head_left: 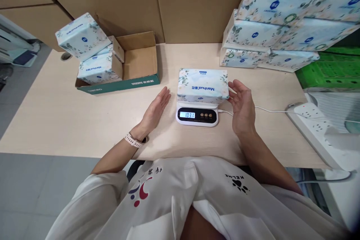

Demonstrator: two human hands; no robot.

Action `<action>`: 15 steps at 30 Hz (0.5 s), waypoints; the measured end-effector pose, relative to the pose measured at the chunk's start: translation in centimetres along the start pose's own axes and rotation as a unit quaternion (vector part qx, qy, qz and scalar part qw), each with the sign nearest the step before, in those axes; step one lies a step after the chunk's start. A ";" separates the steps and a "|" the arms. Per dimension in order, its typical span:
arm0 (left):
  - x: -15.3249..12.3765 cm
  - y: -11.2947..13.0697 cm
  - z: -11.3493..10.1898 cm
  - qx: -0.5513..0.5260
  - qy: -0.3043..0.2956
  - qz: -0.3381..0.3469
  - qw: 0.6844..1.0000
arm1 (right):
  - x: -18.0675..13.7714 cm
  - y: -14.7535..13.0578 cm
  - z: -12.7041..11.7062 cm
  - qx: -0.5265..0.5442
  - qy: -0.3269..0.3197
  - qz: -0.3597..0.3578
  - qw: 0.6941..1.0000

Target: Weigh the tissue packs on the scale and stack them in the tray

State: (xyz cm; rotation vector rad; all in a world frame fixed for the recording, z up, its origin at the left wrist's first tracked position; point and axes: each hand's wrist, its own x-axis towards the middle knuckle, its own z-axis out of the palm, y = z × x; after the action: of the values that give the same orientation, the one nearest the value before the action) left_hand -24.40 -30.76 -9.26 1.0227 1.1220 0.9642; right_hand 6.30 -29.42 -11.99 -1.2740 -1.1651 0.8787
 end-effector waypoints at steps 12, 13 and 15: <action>0.2 -0.3 -0.1 0.002 -0.008 0.008 1.000 | -0.2 -0.1 0.1 -0.006 -0.023 0.005 1.000; 0.2 -0.4 -0.2 -0.003 -0.008 0.010 1.000 | -0.2 -0.1 0.1 0.000 -0.023 0.008 1.000; 0.4 -0.8 -0.3 -0.019 -0.007 0.019 1.000 | -0.2 -0.5 0.3 0.018 -0.019 0.023 0.999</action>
State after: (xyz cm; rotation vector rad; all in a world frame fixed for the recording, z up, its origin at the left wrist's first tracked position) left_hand -24.54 -30.57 -10.12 1.0220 1.0725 1.0044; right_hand 5.96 -29.59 -11.57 -1.2633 -1.1485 0.9567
